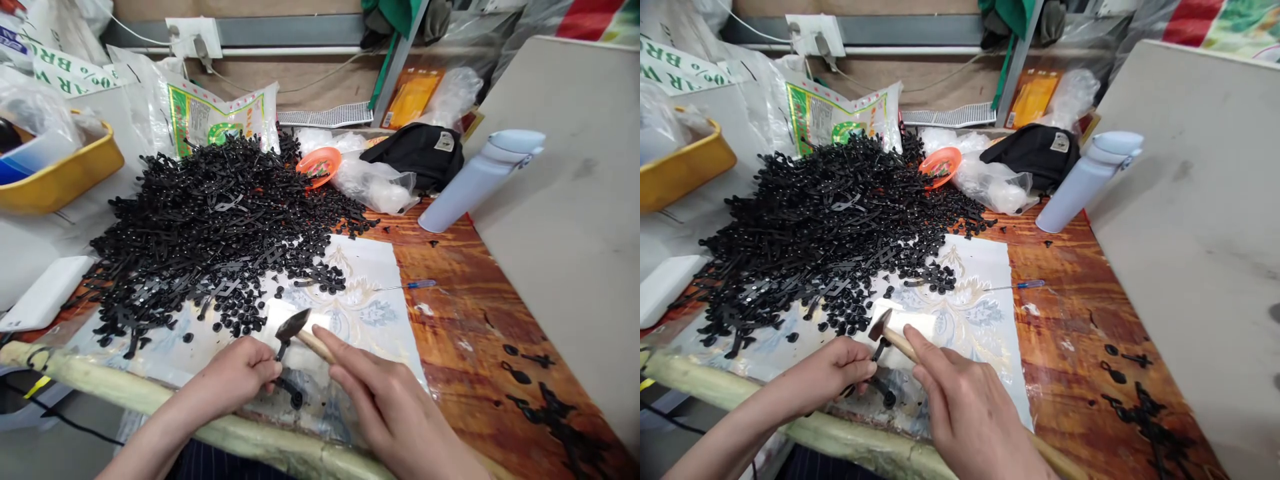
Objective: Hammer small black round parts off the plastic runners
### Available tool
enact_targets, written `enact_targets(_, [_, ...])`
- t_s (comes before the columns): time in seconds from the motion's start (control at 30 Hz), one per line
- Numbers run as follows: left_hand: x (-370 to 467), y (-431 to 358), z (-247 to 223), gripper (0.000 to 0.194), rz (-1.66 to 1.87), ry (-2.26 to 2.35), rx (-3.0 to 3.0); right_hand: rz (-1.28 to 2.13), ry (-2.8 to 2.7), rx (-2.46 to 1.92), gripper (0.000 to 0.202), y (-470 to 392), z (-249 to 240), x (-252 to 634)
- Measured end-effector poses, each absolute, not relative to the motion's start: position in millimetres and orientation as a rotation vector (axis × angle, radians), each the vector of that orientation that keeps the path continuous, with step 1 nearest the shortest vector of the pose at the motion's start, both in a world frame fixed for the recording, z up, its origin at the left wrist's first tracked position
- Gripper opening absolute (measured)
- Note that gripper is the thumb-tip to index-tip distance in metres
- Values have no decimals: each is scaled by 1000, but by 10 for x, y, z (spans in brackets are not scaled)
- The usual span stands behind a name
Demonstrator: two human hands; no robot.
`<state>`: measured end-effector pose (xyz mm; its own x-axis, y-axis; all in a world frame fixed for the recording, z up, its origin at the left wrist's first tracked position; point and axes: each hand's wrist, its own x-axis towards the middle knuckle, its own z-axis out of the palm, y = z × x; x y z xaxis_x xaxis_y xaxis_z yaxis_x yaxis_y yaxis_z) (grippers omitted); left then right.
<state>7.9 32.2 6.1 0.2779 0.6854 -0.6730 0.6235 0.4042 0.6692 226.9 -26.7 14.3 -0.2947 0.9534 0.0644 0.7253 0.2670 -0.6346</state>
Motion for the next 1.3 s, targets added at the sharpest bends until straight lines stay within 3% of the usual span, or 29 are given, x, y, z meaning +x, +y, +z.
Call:
enact_targets(0.13, [57,363,74,30,-54,1336,1343,654,-1991,-1380,53,-287,192,2280])
enact_targets(0.33, [42,419,148,33,-103,1320,1309,658,-2180,-1619,45,-240,145,2265])
enact_targets(0.97, [24,516,174,32,-114,1254,1194,640,-2183,-1657,47,-231,123,2229])
enact_targets(1.3, [34,515,183,34,-107,1234,1166,844,-2045,-1648,45,-215,79,2185])
